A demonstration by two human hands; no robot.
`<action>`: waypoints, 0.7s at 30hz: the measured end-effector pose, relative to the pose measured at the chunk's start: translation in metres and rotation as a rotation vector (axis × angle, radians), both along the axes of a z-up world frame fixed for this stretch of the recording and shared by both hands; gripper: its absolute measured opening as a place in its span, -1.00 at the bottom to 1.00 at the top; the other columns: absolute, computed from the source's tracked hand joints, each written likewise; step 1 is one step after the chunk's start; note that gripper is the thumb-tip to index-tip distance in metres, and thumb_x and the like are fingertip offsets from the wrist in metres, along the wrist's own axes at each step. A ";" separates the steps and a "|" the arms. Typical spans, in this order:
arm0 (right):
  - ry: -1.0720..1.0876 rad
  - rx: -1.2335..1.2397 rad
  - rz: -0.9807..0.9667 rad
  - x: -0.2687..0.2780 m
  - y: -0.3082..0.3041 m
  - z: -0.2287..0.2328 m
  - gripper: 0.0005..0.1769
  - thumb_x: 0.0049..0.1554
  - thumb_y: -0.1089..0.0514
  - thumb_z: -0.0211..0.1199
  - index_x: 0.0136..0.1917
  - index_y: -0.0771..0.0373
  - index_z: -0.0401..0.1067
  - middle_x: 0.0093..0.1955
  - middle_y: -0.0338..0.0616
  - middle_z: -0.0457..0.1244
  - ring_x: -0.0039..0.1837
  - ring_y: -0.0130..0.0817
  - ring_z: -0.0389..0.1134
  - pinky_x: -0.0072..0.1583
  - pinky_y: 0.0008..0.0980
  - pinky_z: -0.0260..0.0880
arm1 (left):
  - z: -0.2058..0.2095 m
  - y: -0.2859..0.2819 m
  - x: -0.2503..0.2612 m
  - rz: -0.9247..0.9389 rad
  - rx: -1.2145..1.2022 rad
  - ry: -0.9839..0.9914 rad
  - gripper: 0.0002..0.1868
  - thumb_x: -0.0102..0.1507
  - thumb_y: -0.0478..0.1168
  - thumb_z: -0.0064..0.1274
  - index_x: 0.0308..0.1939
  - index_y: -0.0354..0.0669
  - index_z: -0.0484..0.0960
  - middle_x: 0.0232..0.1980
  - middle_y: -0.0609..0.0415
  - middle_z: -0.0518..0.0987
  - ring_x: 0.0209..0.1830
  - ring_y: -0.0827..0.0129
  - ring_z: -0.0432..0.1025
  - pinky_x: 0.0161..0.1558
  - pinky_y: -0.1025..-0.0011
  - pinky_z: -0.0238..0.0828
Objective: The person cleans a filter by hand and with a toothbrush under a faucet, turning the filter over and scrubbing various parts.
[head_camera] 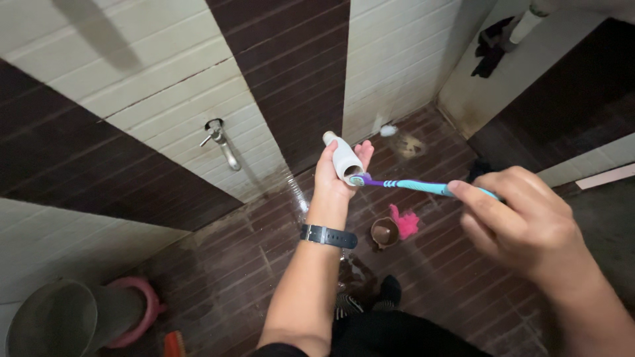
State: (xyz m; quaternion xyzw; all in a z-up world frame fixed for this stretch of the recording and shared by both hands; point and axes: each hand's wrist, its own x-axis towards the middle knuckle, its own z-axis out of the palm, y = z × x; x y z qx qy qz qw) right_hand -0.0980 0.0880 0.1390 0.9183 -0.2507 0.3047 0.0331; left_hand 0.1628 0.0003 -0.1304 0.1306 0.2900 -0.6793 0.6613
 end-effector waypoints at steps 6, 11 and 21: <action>0.061 -0.046 0.002 0.003 0.009 0.000 -0.63 -0.07 0.38 0.40 0.06 0.31 0.57 -0.21 -0.07 0.32 -0.18 -0.22 0.35 -0.13 -0.28 0.40 | 0.013 0.009 -0.004 -0.009 0.027 0.018 -0.42 0.30 -0.08 0.08 0.24 -0.33 0.21 0.03 -0.32 0.41 0.05 -0.29 0.48 0.03 -0.16 0.59; 0.160 0.039 0.024 0.014 0.007 -0.010 -0.75 0.03 0.29 0.43 -0.01 0.44 0.57 -0.34 -0.11 0.32 -0.33 -0.31 0.32 -0.30 -0.35 0.35 | 0.017 0.012 -0.007 0.017 0.110 -0.010 -0.55 0.30 -0.03 0.12 0.08 -0.27 0.37 -0.09 -0.24 0.48 -0.03 -0.21 0.50 -0.01 -0.07 0.63; -0.208 0.432 -0.016 0.042 0.014 -0.019 -0.72 -0.01 0.24 0.45 -0.02 0.39 0.56 -0.21 -0.07 0.40 -0.20 -0.34 0.42 -0.14 -0.40 0.43 | 0.055 0.031 -0.002 -0.108 -0.074 -0.182 -0.45 0.05 -0.23 -0.13 0.07 -0.53 0.40 -0.03 -0.42 0.58 -0.07 -0.18 0.55 -0.03 -0.11 0.53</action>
